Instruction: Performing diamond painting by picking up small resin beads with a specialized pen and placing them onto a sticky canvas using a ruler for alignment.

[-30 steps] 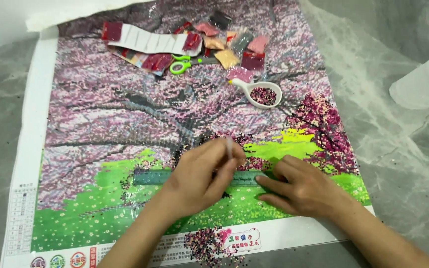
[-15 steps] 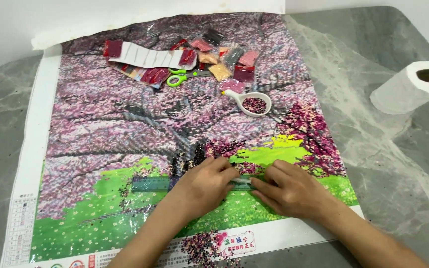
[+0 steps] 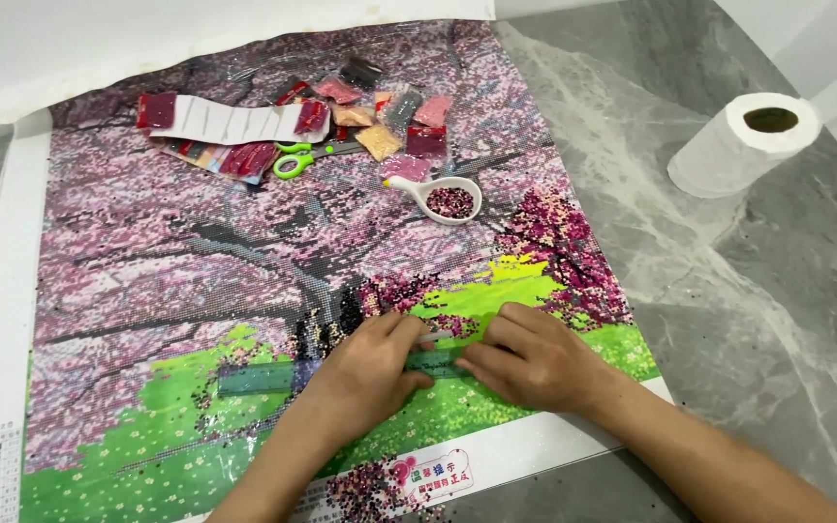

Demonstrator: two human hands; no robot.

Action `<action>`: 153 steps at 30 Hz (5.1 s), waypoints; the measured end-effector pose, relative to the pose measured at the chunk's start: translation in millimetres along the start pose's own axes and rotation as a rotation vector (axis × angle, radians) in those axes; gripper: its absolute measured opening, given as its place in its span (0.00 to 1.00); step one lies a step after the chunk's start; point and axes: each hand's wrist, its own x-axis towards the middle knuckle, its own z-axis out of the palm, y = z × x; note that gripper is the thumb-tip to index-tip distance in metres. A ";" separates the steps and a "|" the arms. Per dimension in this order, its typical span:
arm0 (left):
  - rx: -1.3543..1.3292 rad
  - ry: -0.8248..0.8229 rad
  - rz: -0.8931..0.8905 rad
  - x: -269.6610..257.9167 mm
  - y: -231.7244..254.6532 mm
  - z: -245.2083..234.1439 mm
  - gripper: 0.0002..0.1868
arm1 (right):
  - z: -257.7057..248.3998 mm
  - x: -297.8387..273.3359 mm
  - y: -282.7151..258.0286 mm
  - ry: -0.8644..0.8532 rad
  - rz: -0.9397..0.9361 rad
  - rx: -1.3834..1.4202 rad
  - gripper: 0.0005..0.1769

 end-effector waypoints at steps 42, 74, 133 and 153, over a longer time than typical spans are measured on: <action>0.334 0.335 0.062 4.6 -36.7 24.5 0.13 | 23.8 -2.2 2.5 0.004 0.245 0.048 0.08; 0.370 -0.082 -0.092 12.3 9.0 11.4 0.03 | 22.1 -0.5 5.6 -0.114 0.391 0.190 0.10; 0.487 0.295 0.067 2.4 -6.1 18.1 0.07 | 29.5 -11.7 14.6 -0.061 0.479 0.109 0.04; 0.123 -0.237 -0.266 -2.0 19.0 -44.4 0.27 | 27.8 -18.7 -3.6 -0.053 0.196 0.180 0.07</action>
